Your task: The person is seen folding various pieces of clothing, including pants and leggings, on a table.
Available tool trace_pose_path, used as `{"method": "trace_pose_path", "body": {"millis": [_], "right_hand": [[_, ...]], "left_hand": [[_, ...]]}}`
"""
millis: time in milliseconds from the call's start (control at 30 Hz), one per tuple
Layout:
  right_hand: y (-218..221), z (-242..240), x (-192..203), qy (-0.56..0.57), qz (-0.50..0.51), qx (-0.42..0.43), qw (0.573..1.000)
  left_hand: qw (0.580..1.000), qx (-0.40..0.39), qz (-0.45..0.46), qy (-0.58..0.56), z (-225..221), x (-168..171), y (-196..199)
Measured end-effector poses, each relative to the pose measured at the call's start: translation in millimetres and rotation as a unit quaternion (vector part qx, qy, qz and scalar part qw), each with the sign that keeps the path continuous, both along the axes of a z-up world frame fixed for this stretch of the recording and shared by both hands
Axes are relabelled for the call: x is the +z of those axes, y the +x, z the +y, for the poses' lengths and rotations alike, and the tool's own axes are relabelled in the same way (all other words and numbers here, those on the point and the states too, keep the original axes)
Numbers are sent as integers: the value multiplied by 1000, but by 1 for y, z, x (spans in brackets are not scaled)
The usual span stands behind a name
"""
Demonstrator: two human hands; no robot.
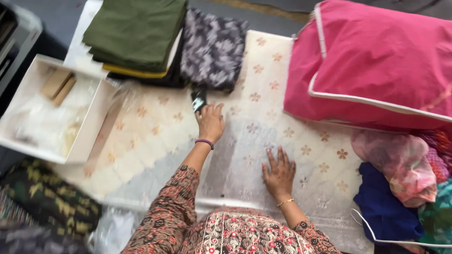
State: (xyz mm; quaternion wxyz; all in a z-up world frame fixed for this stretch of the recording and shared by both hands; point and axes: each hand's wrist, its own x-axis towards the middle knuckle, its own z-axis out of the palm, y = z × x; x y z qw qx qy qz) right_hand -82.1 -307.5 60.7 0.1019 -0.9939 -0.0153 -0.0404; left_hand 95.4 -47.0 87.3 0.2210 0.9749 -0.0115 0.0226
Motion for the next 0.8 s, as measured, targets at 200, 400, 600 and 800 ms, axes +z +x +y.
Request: {"method": "trace_pose_path", "body": {"millis": [200,400,600,800], "right_hand": [[-2,-6,-14,3,-19,29,999],[0,-7,-14,11,-25,26,999],[-1,-4,-9,13,-24,1,1000],[1,-5,-13,10,-33,-12,999]], "left_hand": [[995,-15,-40,-90,84,50,-123],[952,229,-181,92,244,103,-235],[765,556,-74,318,390,107,-330],[775,599,-64,193,468,37,-360]]}}
